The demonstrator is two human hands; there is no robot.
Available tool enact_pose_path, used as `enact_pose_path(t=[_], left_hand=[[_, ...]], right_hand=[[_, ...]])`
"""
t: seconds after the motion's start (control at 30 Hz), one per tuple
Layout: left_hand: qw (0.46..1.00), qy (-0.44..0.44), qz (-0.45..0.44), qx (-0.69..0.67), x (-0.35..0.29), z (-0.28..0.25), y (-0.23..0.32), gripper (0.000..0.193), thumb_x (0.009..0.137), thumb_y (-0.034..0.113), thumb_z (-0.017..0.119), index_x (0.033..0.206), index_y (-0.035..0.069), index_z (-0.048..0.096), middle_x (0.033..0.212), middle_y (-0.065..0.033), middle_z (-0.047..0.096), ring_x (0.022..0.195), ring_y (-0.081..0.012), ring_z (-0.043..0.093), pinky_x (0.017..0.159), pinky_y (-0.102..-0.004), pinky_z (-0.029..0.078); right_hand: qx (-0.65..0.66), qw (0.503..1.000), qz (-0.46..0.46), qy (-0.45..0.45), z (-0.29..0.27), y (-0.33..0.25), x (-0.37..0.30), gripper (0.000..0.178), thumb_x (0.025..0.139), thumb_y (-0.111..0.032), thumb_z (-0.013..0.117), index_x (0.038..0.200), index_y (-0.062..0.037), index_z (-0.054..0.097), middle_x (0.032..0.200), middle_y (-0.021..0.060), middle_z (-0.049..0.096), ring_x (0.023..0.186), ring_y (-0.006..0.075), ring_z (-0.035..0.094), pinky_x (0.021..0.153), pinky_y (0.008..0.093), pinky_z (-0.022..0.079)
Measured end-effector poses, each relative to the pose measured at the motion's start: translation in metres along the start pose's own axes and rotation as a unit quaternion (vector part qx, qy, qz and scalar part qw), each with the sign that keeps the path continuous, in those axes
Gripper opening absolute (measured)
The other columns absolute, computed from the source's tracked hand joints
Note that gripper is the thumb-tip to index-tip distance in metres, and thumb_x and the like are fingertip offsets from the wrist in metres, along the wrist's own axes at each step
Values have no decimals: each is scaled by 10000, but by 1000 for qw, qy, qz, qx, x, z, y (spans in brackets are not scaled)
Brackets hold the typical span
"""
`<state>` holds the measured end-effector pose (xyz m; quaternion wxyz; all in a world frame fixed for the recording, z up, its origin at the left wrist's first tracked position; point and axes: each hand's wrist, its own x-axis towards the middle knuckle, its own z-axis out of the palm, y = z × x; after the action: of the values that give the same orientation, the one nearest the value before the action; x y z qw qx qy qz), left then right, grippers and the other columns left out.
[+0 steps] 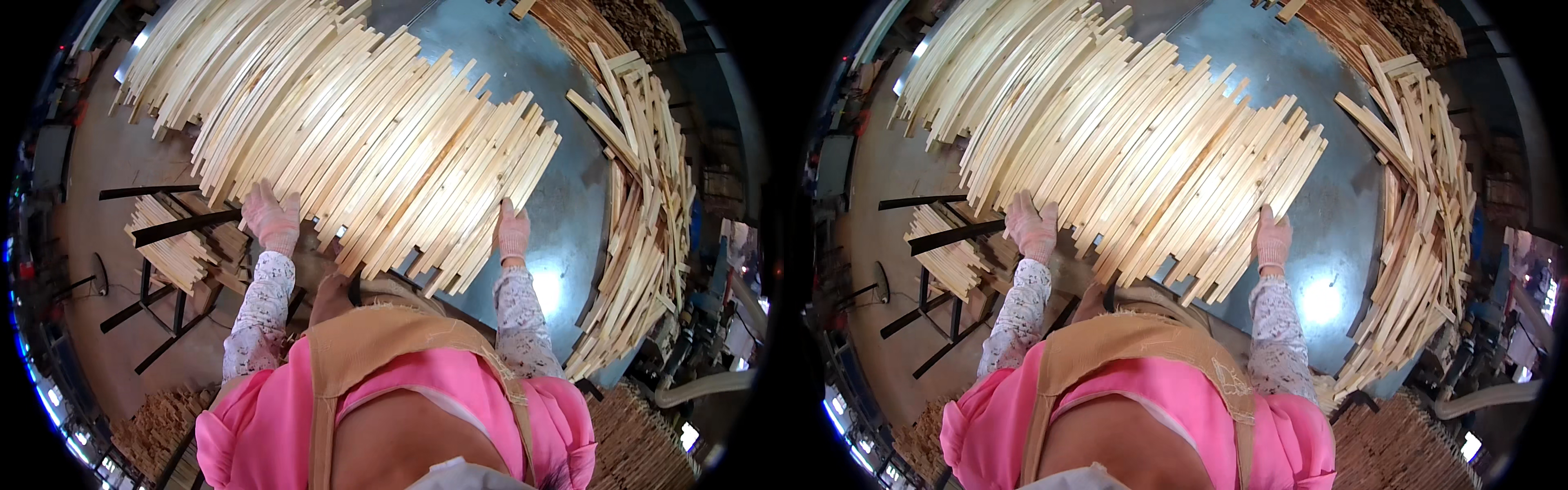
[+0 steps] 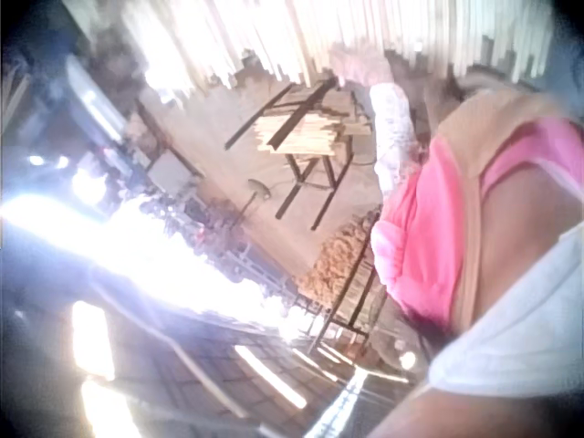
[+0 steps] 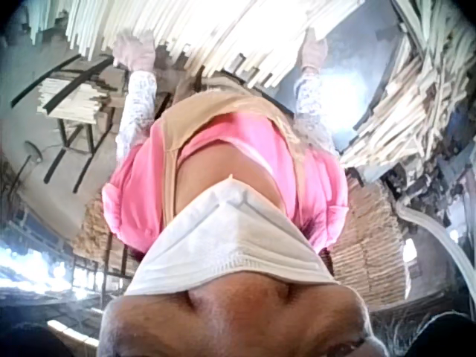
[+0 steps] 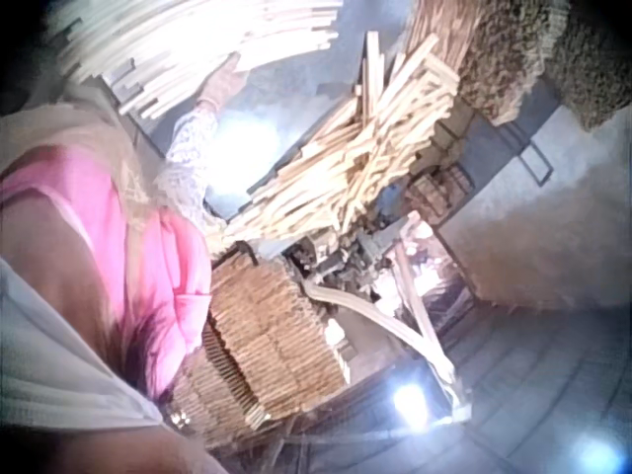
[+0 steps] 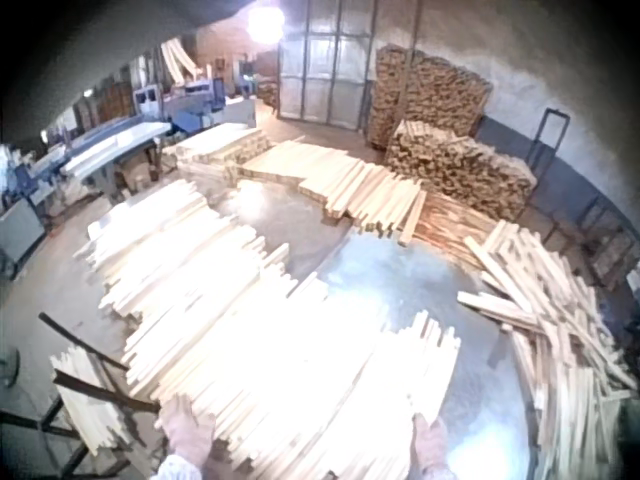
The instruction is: The person sorts thin wooden strips on a metal table, picking them up from a disorganized pile and arranging them into neat stacks. The person repeatedly gathers strips, aligns them, and places them into a growing organized pile on the left side of the table.
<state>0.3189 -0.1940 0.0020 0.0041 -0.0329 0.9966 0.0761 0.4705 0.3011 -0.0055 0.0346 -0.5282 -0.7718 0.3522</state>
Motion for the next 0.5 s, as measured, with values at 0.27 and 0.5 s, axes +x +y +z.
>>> enact_pose_path(t=[0.27, 0.5], left_hand=[[999, -21, -23, 36, 40, -20, 90, 749, 947, 576, 705, 1435, 17, 607, 1433, -231, 621, 1379, -390, 542, 1181, -491, 421], [989, -136, -58, -19, -10, -51, 120, 737, 926, 615, 698, 1332, 1, 668, 1308, -277, 690, 1258, -419, 646, 1089, -508, 495]], right_hand=[[-47, 995, -74, -50, -12, 16, 34, 838, 931, -612, 681, 1451, 41, 607, 1393, 343, 631, 1291, 517, 611, 1097, 520, 492], [52, 990, -114, -57, -51, 15, 61, 657, 984, -529, 659, 1396, -16, 673, 1275, 278, 727, 1253, 463, 659, 1073, 500, 502]])
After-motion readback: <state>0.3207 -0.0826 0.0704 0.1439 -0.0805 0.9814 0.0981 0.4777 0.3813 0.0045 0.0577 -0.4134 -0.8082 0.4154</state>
